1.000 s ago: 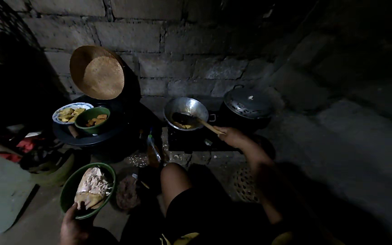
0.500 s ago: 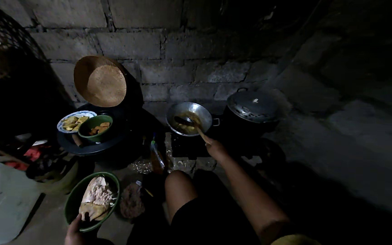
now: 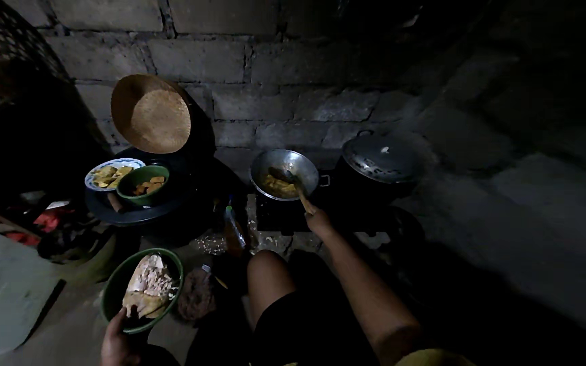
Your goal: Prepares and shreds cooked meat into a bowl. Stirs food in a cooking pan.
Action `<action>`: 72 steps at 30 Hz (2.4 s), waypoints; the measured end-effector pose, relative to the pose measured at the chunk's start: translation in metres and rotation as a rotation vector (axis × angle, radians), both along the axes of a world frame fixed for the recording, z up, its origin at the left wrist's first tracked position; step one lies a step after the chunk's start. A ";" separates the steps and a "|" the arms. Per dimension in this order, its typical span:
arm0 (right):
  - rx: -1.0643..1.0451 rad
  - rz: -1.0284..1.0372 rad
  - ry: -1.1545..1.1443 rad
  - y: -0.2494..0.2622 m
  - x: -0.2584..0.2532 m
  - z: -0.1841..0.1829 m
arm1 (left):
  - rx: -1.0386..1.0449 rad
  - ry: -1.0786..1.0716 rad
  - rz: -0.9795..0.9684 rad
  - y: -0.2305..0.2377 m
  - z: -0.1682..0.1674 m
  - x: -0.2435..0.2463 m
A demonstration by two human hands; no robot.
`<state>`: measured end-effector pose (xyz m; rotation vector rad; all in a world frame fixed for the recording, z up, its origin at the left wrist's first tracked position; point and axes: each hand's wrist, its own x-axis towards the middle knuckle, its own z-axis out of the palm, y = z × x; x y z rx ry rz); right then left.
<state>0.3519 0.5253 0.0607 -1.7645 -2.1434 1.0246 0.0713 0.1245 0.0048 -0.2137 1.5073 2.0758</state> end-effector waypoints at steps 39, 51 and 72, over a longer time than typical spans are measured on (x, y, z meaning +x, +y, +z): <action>0.112 -0.009 -0.099 0.016 -0.003 0.020 | 0.019 0.025 -0.035 -0.005 -0.004 -0.004; 0.110 0.016 -0.303 0.024 -0.037 -0.057 | 0.035 0.096 -0.060 0.003 0.015 0.027; 0.409 1.435 -0.209 -0.295 -0.091 0.052 | 0.032 0.090 -0.392 -0.057 0.032 0.127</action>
